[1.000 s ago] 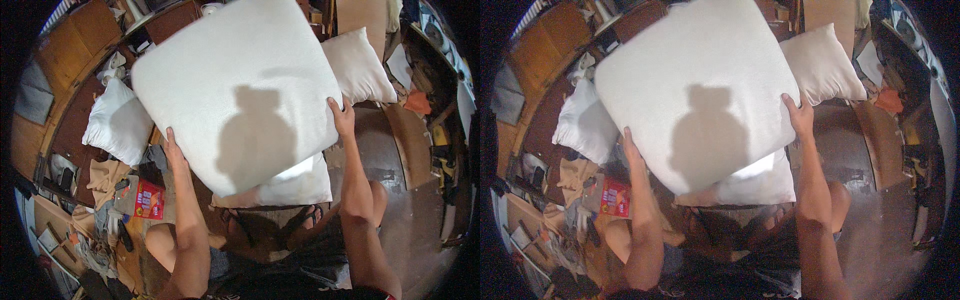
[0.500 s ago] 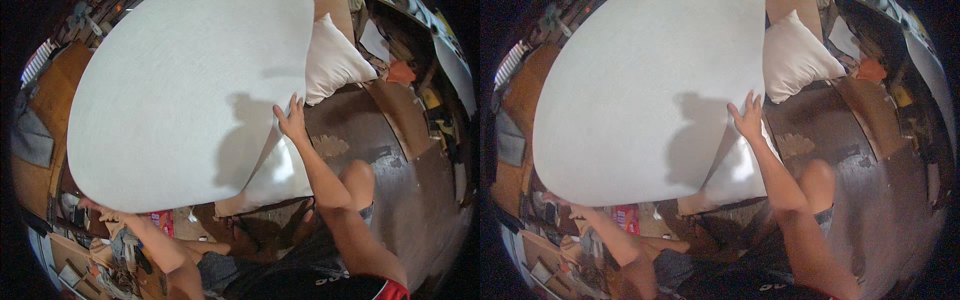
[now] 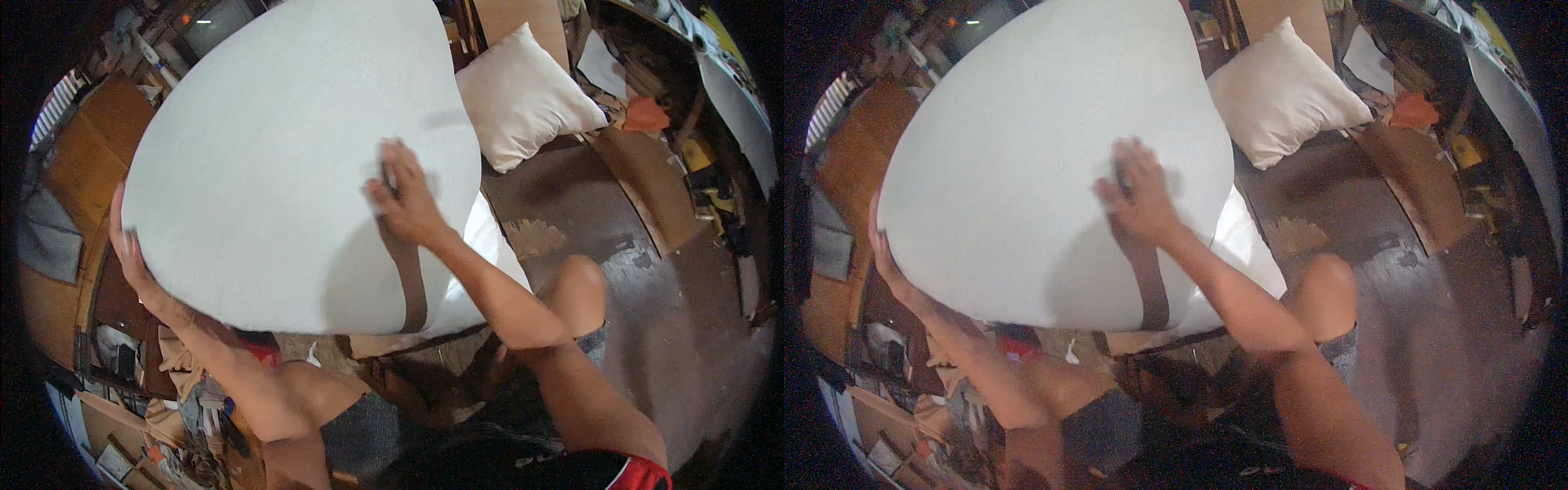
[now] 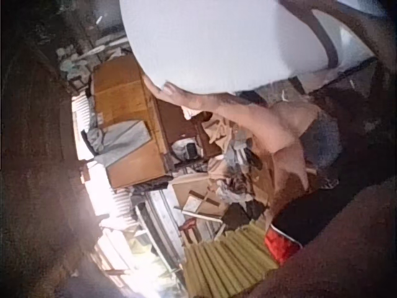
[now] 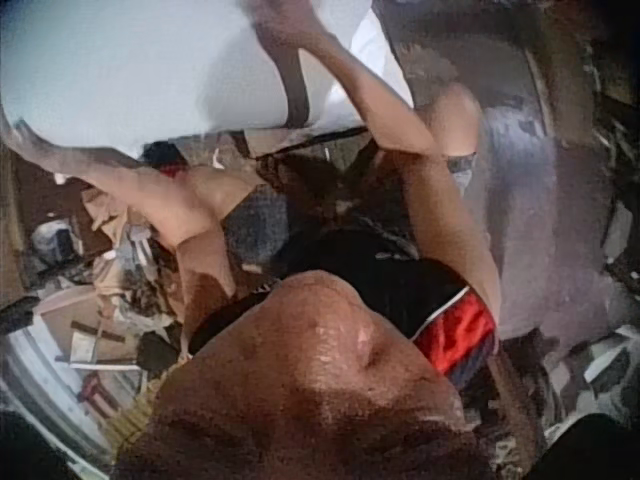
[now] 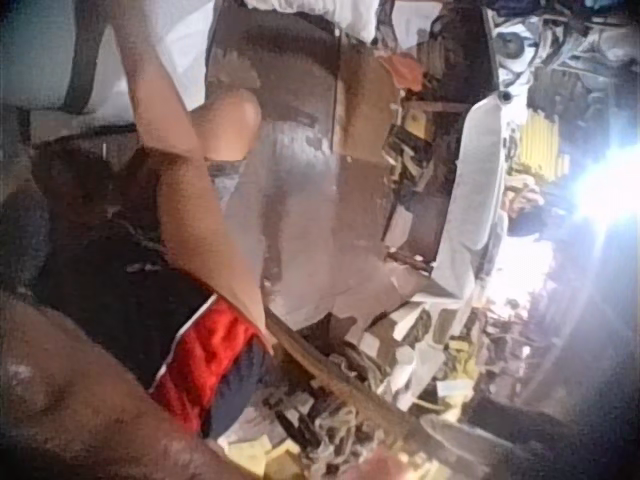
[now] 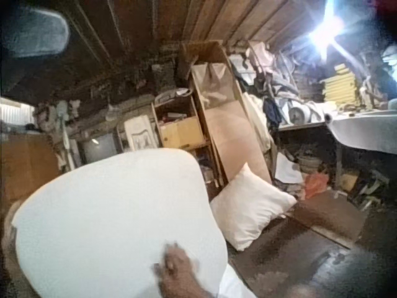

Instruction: The person hand-sews the opening of a white pillow using a needle and thread, then trims the thread with scissors. They repeatedly pat, press, and rotate the pillow to smooth and shape it.

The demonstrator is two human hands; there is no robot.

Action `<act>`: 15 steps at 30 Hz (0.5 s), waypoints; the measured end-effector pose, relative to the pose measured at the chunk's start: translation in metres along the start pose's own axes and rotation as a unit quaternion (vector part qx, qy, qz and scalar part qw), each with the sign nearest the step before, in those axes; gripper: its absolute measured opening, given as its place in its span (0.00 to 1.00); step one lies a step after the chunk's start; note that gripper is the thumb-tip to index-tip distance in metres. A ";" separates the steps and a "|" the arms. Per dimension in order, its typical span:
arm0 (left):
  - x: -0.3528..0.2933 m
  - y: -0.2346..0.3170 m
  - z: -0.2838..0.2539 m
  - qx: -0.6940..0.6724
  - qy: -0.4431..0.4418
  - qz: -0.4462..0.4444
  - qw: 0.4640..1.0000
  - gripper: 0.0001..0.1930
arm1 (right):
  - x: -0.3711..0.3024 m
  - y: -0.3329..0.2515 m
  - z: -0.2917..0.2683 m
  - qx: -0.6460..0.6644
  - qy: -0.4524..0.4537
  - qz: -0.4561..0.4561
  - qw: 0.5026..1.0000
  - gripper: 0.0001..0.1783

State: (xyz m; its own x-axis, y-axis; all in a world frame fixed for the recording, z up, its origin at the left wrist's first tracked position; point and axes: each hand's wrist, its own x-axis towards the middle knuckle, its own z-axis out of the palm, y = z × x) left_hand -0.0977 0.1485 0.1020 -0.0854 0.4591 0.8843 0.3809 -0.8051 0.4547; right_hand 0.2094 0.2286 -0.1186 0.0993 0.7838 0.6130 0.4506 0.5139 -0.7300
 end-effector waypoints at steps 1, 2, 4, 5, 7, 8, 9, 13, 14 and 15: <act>0.003 0.003 0.002 0.012 -0.023 -0.004 1.000 0.35 | -0.001 -0.020 0.002 0.009 -0.004 -0.019 1.000 0.43; 0.003 0.007 0.005 0.024 -0.012 -0.006 1.000 0.35 | -0.002 -0.043 0.006 0.021 -0.010 -0.039 0.999 0.42; -0.003 0.014 0.031 0.030 0.007 -0.009 0.999 0.35 | 0.004 -0.039 0.006 0.018 -0.012 -0.023 0.999 0.40; -0.008 0.019 0.040 0.041 0.019 -0.013 0.999 0.35 | 0.006 -0.035 0.009 0.014 -0.014 -0.008 1.000 0.40; -0.021 0.033 0.068 0.002 0.055 -0.050 0.997 0.35 | 0.004 0.008 0.006 -0.032 -0.007 0.059 0.998 0.38; -0.023 0.039 0.075 -0.015 0.073 -0.063 0.995 0.35 | -0.003 0.031 0.004 -0.046 0.017 0.078 0.996 0.38; -0.025 0.039 0.077 -0.015 0.071 -0.059 0.996 0.35 | -0.008 0.058 0.001 -0.061 0.045 0.096 0.993 0.38; -0.025 0.048 0.087 -0.008 0.066 -0.024 0.998 0.38 | -0.018 0.154 -0.002 -0.073 0.134 0.289 0.945 0.43; -0.024 0.050 0.087 0.000 0.064 -0.011 0.998 0.40 | -0.018 0.162 -0.003 -0.064 0.147 0.336 0.928 0.45; -0.017 0.037 0.072 0.010 0.023 0.013 1.000 0.40 | -0.016 0.154 0.000 -0.065 0.145 0.349 0.923 0.47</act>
State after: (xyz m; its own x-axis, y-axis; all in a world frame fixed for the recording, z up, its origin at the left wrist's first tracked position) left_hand -0.0162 0.1377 0.0960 -0.1181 0.4194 0.9001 0.4026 -0.8084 0.4295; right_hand 0.2769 0.2955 -0.2411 0.6310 0.7722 0.0750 0.2875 -0.1429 -0.9471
